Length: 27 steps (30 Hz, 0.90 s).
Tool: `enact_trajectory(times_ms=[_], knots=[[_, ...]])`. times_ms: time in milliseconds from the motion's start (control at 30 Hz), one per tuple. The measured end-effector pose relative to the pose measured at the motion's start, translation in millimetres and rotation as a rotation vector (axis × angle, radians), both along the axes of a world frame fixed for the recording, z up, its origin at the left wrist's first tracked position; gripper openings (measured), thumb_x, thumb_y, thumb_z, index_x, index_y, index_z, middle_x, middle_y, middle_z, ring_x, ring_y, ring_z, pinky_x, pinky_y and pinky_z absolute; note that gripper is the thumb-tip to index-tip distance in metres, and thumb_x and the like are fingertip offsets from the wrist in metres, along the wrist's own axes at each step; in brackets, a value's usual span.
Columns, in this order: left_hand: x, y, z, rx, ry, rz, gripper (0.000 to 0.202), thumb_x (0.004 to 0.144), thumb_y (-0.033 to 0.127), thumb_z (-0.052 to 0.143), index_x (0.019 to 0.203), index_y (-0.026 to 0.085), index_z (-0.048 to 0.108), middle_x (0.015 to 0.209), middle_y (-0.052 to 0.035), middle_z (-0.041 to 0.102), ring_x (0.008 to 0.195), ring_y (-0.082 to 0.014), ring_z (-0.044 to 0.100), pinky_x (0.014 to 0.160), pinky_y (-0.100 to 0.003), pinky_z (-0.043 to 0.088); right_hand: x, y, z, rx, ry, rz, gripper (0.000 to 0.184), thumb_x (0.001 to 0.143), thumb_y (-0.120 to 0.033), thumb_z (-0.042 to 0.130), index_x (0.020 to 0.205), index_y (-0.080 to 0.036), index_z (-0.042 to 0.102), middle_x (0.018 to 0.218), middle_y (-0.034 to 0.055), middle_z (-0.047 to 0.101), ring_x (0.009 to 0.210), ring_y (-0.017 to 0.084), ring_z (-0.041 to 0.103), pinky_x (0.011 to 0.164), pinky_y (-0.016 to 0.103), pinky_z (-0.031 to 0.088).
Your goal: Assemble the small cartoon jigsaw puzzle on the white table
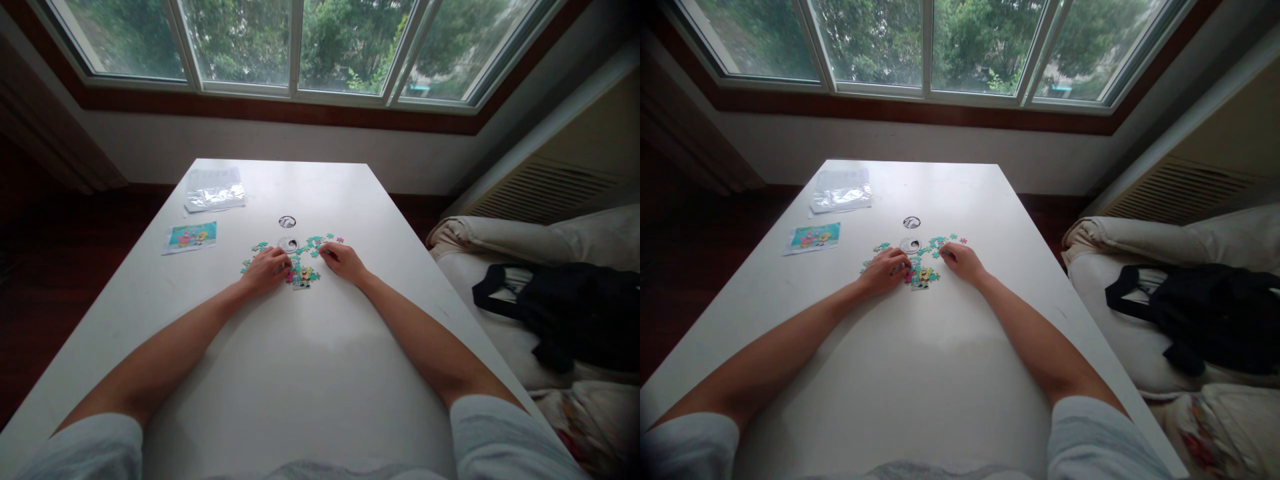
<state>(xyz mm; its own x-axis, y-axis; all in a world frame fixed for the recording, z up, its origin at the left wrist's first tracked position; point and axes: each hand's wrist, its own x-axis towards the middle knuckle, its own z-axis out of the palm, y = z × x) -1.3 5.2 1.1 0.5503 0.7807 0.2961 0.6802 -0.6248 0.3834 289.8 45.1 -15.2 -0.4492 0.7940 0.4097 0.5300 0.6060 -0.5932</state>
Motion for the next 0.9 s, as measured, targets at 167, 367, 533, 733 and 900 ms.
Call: enact_trajectory(times_ms=[167, 367, 533, 733, 900], knots=[[0, 0, 0.6, 0.009, 0.002, 0.002, 0.017, 0.094, 0.025, 0.056, 0.098, 0.024, 0.072, 0.107, -0.0062, 0.068, 0.101, -0.0246, 0.057, 0.093, -0.041, 0.045, 3, 1, -1.9, -0.034, 0.04, 0.034, 0.017, 0.091, -0.022, 0.055, 0.098, -0.02, 0.071, 0.078, 0.001, 0.065, 0.064, 0.014, 0.052, 0.064, 0.025, 0.043], [0, -1, 3.0, 0.002, -0.002, 0.001, 0.016, 0.094, 0.025, 0.056, 0.098, 0.023, 0.072, 0.107, -0.0058, 0.068, 0.1, -0.0244, 0.057, 0.092, -0.04, 0.045, -4, -3, -1.4, -0.207, 0.244, 0.076, 0.024, 0.094, -0.034, 0.06, 0.115, -0.024, 0.066, 0.086, 0.0019, 0.073, 0.074, 0.015, 0.066, 0.073, 0.028, 0.052], [-1, -1, 2.1, 0.0, 0.003, -0.001, 0.016, 0.094, 0.025, 0.057, 0.098, 0.023, 0.071, 0.107, -0.0059, 0.068, 0.1, -0.0244, 0.057, 0.092, -0.041, 0.045, -17, -5, -1.6, -0.42, 0.473, 0.135, 0.03, 0.088, -0.047, 0.071, 0.104, -0.023, 0.063, 0.085, 0.0034, 0.075, 0.082, 0.019, 0.073, 0.079, 0.035, 0.057], [-1, -1, 1.6, 0.006, 0.006, -0.002, 0.016, 0.094, 0.025, 0.056, 0.098, 0.023, 0.071, 0.107, -0.0058, 0.068, 0.1, -0.0244, 0.057, 0.093, -0.041, 0.045, -19, -8, 8.3, -0.623, 0.576, 0.173, 0.044, 0.077, -0.055, 0.081, 0.094, -0.021, 0.057, 0.086, 0.0072, 0.078, 0.078, 0.02, 0.072, 0.07, 0.032, 0.056], [-1, -1, 2.0, 0.002, 0.002, 0.002, 0.016, 0.094, 0.025, 0.056, 0.098, 0.024, 0.072, 0.107, -0.0062, 0.068, 0.1, -0.024, 0.058, 0.093, -0.041, 0.046, -19, -11, 11.2, -0.578, 0.501, 0.159, 0.042, 0.077, -0.056, 0.08, 0.086, -0.019, 0.063, 0.088, 0.0085, 0.078, 0.077, 0.019, 0.07, 0.068, 0.029, 0.052]])
